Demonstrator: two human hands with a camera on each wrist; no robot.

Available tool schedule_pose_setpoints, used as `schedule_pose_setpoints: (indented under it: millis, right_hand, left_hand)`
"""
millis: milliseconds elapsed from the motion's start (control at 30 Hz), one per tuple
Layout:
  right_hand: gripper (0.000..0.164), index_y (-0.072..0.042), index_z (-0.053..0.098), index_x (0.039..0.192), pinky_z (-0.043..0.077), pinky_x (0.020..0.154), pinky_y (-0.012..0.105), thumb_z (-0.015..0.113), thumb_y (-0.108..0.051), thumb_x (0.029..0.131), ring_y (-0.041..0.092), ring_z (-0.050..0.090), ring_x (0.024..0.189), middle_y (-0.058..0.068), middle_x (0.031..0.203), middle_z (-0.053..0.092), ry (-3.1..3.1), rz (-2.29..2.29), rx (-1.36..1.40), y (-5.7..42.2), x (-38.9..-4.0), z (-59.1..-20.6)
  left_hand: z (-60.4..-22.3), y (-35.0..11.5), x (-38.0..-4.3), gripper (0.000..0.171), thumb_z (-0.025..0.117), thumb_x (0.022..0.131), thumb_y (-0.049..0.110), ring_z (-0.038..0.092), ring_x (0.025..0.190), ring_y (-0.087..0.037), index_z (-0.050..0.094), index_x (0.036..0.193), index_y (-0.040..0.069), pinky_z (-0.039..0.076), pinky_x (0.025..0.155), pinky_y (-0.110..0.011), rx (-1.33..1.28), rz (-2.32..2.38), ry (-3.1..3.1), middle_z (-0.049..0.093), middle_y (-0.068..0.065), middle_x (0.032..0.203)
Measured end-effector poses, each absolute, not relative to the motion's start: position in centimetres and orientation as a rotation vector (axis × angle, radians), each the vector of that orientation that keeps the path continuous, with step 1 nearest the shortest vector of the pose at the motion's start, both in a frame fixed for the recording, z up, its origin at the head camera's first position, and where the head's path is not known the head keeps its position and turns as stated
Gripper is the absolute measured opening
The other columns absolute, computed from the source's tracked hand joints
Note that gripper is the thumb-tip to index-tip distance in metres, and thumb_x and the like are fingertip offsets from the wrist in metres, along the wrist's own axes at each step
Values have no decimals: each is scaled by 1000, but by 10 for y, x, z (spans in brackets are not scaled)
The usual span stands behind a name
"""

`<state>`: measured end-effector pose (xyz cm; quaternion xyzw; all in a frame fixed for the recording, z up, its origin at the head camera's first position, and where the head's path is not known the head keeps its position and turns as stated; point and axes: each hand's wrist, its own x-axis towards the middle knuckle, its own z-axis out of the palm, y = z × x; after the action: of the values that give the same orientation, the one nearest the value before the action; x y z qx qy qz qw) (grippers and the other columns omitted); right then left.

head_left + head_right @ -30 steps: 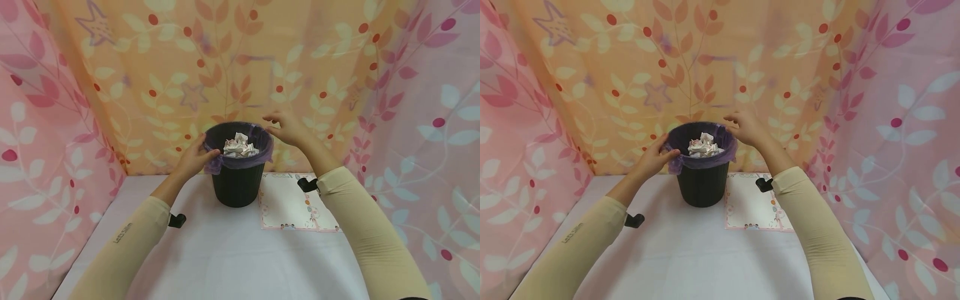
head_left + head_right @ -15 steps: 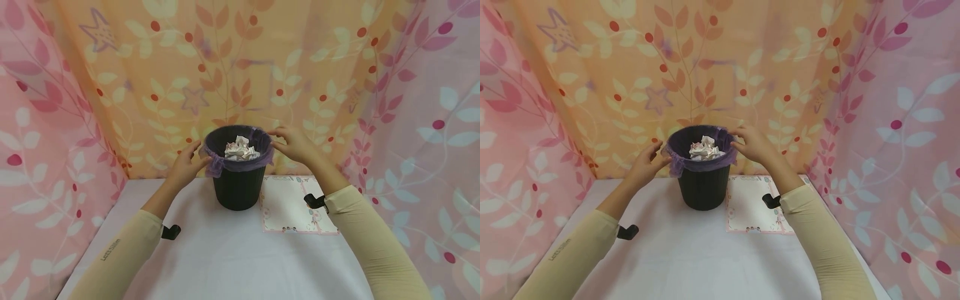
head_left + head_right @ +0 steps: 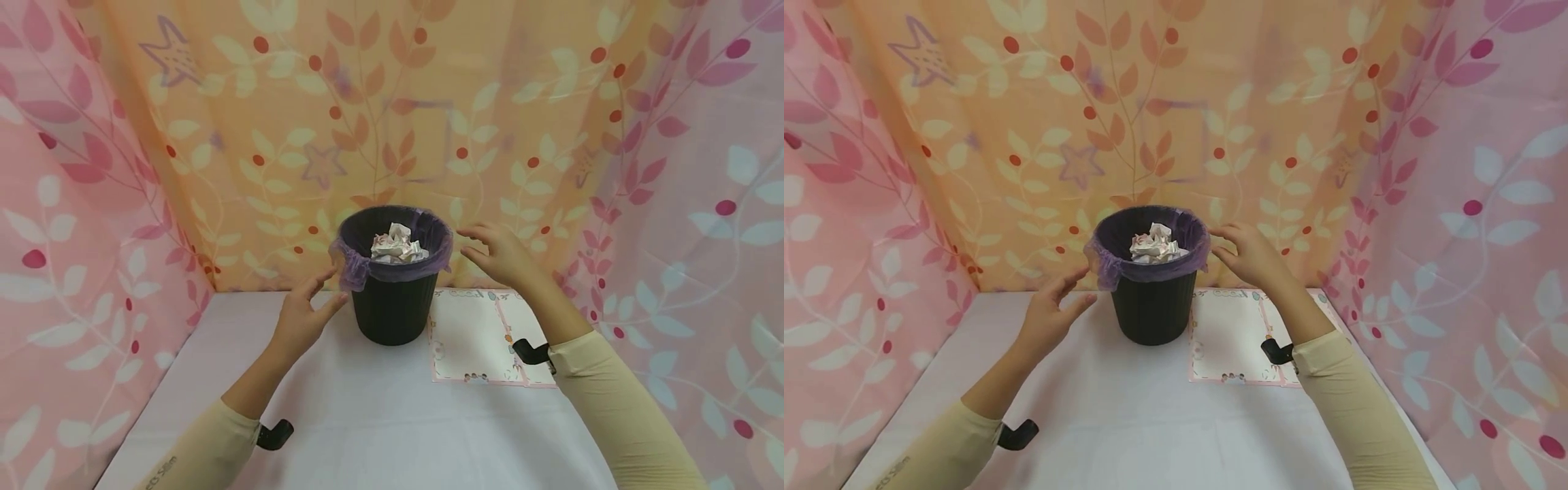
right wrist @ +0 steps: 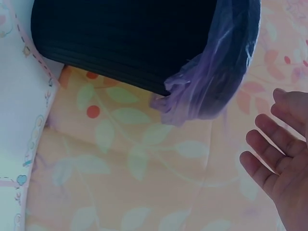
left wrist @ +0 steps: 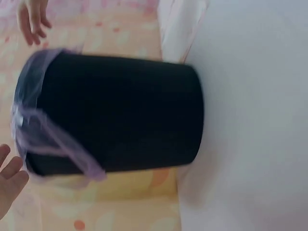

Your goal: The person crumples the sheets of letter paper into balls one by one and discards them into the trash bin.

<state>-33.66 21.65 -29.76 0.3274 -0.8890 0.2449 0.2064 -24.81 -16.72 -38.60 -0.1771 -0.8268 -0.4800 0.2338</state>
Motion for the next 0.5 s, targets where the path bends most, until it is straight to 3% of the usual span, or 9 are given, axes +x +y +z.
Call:
schedule_pose_setpoints:
  millis: [200, 500]
  right_hand:
    - [37, -4, 67, 133, 53, 95, 56, 72, -16, 97, 35, 61, 119, 15, 129, 66, -2480, 725, 848, 229, -333, -312]
    - [39, -6, 67, 134, 43, 110, 58, 73, -18, 97, 37, 56, 132, 13, 137, 64, -2496, 787, 814, 243, -332, -332]
  left_hand:
    - [-408, -140, -227, 59, 82, 89, 28, 52, 138, -25, 61, 142, 10, 43, 114, -51, -590, -1281, -2302, 61, -4, 143]
    - [-443, -97, -223, 58, 84, 87, 28, 54, 136, -21, 63, 139, 15, 45, 113, -46, -626, -1364, -2450, 62, 1, 141]
